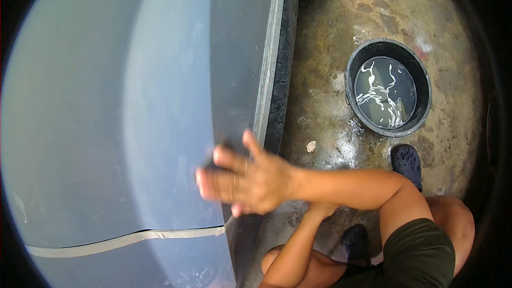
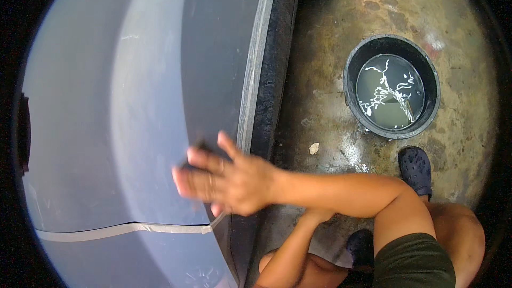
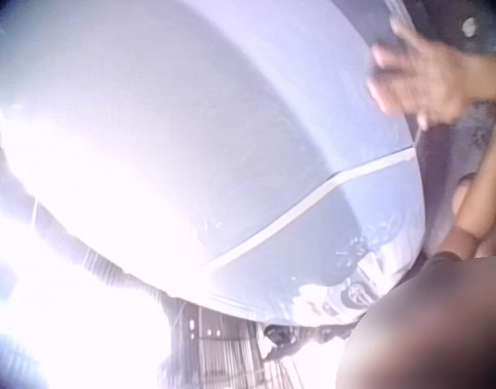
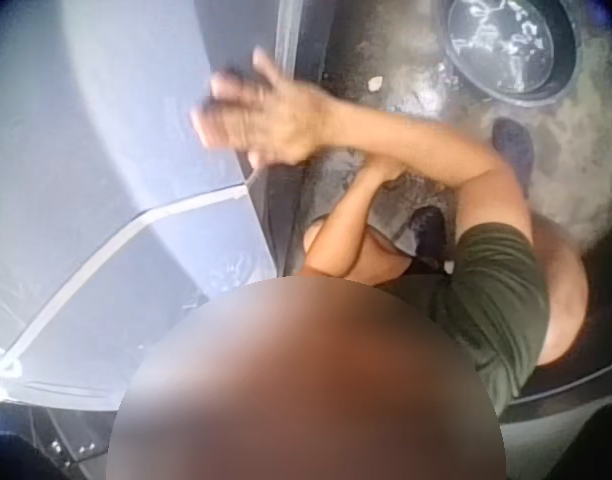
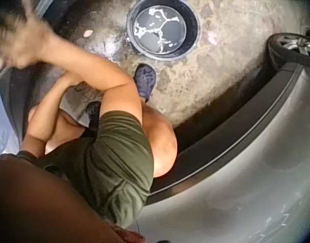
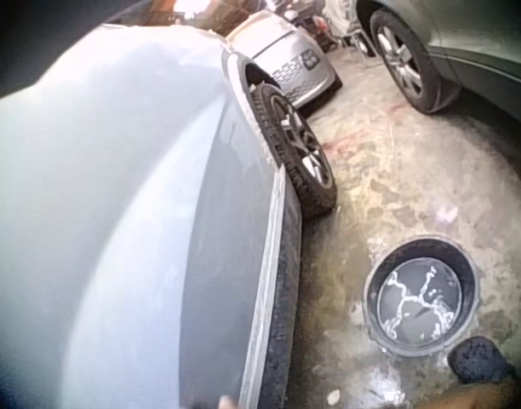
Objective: Sanding the exterior side panel of a car using a sanding block and water.
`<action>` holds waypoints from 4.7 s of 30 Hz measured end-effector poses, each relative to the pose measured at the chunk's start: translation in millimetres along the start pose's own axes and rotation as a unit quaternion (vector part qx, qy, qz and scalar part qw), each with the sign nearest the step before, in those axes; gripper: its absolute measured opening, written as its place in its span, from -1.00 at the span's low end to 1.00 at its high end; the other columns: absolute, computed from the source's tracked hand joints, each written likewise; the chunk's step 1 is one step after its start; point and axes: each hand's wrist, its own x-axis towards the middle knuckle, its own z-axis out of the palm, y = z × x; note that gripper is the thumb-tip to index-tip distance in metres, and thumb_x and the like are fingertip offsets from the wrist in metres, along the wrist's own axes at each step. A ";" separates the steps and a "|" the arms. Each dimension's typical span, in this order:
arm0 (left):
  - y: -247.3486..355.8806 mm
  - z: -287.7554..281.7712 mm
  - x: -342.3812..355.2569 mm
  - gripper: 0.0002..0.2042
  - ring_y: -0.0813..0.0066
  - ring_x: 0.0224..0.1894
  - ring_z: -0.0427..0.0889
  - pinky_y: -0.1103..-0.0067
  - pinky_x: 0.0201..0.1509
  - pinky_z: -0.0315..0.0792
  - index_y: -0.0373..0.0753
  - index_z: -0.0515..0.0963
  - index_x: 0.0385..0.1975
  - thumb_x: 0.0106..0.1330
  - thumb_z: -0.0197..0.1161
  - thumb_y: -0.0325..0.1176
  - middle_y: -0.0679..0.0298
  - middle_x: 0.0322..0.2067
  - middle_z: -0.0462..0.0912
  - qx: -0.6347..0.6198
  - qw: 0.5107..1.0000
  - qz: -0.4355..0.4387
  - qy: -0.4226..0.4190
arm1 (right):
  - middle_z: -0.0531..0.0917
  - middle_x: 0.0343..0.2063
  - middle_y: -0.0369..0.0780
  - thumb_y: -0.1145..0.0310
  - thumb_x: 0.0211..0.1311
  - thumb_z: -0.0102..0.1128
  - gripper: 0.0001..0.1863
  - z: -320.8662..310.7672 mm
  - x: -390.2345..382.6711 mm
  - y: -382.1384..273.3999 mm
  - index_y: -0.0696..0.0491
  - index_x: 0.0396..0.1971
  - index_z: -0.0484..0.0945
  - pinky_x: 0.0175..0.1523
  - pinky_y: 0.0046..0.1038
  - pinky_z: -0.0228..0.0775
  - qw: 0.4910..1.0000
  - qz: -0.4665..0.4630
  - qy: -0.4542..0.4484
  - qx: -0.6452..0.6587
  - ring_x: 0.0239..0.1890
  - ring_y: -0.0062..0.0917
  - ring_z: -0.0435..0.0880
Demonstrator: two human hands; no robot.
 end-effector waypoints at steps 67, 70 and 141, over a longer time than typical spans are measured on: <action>300.5 -368.8 -19.8 -0.61 -0.08 0.48 0.44 -0.10 0.63 0.01 -0.10 0.68 -0.04 0.39 0.42 0.06 0.14 0.27 0.62 0.748 0.634 0.099 0.170 | 0.76 -0.29 -0.09 0.27 0.30 0.53 -0.73 -85.7 107.6 149.9 0.11 -0.20 0.65 -0.17 -0.28 0.64 0.869 0.288 0.394 0.079 -0.25 -0.15 0.81; 297.2 -370.4 -20.2 -0.62 -0.05 0.45 0.48 -0.13 0.63 0.01 -0.03 0.73 -0.12 0.51 0.25 0.16 0.18 0.21 0.66 0.763 0.615 0.094 0.175 | 0.79 -0.28 -0.08 0.26 0.26 0.54 -0.70 -78.4 90.6 118.6 0.13 -0.21 0.65 -0.14 -0.30 0.65 0.891 0.277 0.333 0.140 -0.26 -0.20 0.84; 313.7 -352.1 42.8 -0.26 0.11 0.41 0.36 -0.02 0.52 0.10 0.29 0.39 0.56 0.30 0.35 0.01 0.23 0.34 0.45 0.803 0.576 0.047 0.146 | 0.77 -0.45 -0.27 0.34 0.30 0.58 -0.73 -75.8 32.5 64.3 0.11 -0.19 0.63 -0.39 -0.60 0.47 0.829 0.408 0.310 0.223 -0.45 -0.74 0.69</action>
